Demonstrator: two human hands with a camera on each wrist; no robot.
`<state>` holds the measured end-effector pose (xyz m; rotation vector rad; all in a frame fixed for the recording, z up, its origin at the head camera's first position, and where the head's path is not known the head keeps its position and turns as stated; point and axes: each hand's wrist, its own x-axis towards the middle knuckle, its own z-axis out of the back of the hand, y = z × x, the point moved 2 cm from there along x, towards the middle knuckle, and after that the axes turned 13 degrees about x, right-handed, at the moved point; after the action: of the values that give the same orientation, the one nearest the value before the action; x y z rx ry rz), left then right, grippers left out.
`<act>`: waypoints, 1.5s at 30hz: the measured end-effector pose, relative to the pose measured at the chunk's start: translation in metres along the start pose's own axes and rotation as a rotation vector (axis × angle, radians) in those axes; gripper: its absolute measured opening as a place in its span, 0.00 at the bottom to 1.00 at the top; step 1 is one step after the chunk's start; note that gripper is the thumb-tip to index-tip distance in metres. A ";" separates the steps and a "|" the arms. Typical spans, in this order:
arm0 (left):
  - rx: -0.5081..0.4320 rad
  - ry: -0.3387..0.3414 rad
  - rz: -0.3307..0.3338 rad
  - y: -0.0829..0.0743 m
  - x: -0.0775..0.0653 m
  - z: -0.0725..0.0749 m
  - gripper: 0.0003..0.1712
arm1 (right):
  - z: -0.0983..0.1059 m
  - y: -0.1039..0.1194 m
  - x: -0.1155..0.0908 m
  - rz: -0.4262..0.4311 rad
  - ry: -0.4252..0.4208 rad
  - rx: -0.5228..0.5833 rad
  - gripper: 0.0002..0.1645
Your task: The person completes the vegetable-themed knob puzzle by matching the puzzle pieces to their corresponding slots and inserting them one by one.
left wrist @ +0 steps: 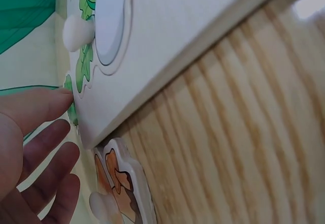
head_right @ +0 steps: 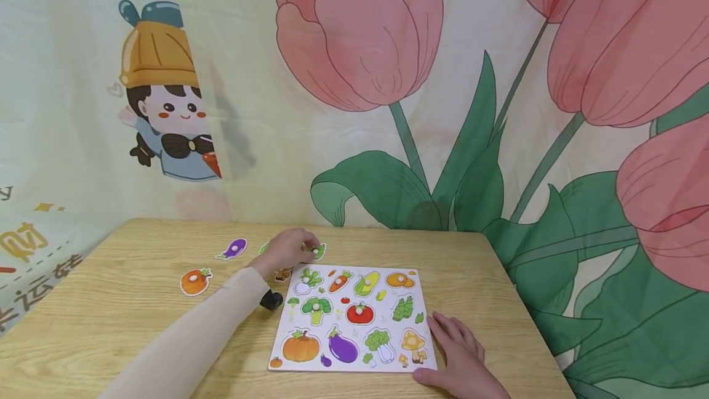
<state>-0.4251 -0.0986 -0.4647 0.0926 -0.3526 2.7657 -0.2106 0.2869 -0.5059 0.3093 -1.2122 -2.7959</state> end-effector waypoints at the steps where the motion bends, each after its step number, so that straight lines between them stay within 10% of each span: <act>1: 0.000 0.000 -0.002 0.001 0.000 0.000 0.12 | 0.000 0.000 0.000 0.000 0.000 0.000 0.65; 29: 0.027 -0.068 -0.028 0.003 0.002 0.001 0.03 | -0.002 -0.001 0.002 -0.007 -0.008 -0.035 0.65; 45: 0.087 -0.106 -0.090 -0.034 -0.005 0.026 0.04 | -0.001 -0.003 0.002 0.006 -0.006 -0.040 0.65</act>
<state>-0.4085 -0.0764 -0.4322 0.2712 -0.2491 2.6929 -0.2126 0.2877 -0.5092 0.2938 -1.1555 -2.8137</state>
